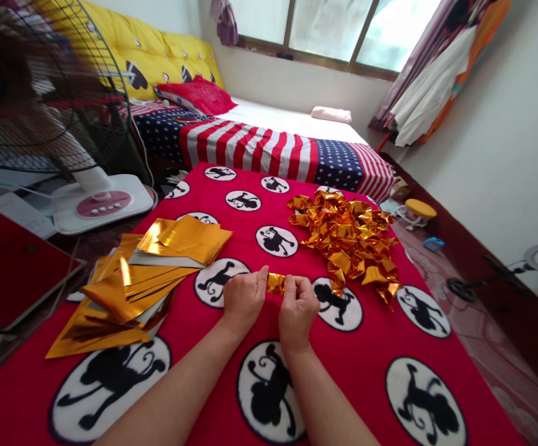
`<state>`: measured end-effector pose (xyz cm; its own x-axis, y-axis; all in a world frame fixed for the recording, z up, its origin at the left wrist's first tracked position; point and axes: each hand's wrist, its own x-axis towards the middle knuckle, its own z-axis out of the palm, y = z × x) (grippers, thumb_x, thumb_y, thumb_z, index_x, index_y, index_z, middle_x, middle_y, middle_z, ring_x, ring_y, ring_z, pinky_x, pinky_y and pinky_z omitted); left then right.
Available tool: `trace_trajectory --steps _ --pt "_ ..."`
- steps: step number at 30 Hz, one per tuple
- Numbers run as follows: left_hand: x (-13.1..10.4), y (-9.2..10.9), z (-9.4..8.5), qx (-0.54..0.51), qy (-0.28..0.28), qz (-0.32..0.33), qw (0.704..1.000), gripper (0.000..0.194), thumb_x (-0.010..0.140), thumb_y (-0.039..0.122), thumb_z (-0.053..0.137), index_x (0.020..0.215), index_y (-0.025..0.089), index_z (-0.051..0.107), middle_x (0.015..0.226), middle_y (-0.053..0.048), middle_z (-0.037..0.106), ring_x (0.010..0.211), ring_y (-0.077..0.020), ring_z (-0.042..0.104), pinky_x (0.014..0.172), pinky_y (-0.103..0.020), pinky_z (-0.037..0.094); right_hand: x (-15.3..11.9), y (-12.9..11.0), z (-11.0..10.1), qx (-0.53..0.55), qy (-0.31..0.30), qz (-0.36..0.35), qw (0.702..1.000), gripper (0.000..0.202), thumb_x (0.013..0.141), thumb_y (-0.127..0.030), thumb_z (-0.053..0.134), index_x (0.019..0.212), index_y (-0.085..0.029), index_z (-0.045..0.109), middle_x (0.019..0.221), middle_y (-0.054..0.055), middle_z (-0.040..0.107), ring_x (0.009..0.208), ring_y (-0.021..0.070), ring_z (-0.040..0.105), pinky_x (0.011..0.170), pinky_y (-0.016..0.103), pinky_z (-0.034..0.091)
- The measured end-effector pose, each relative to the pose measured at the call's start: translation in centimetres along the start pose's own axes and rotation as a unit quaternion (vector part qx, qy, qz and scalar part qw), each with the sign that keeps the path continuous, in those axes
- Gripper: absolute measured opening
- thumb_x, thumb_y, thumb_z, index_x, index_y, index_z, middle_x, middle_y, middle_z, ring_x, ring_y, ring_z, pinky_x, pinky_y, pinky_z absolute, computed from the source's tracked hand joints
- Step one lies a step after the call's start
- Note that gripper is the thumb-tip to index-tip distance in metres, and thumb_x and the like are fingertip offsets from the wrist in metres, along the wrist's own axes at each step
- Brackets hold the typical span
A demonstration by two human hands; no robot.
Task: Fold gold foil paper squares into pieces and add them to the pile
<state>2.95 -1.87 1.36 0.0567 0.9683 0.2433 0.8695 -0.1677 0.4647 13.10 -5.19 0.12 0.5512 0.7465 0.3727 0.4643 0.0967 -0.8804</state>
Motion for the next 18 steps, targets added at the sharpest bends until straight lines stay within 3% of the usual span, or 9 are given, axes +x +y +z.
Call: trace_trajectory --steps 7,18 --pt "-0.24 0.09 0.08 -0.003 0.006 0.027 1.000 0.058 0.098 0.041 0.030 0.063 0.016 0.068 0.062 -0.009 0.070 0.053 -0.0150 0.057 0.052 -0.029 0.020 0.27 0.11 0.04 0.016 0.009 0.035 0.999 0.028 0.090 -0.038 0.051 0.072 -0.018 0.055 0.062 -0.002 0.055 0.056 0.0125 0.049 0.056 0.023 0.038" --pt "0.03 -0.21 0.22 0.009 0.001 0.010 1.000 0.058 0.098 0.044 0.030 0.064 0.016 0.069 0.062 -0.010 0.070 0.053 -0.0164 0.057 0.052 -0.030 0.018 -0.04 -0.34 -0.03 0.006 0.002 0.013 1.000 0.027 0.091 -0.037 0.050 0.071 -0.019 0.053 0.061 -0.003 0.053 0.055 0.0116 0.046 0.056 0.023 0.036"
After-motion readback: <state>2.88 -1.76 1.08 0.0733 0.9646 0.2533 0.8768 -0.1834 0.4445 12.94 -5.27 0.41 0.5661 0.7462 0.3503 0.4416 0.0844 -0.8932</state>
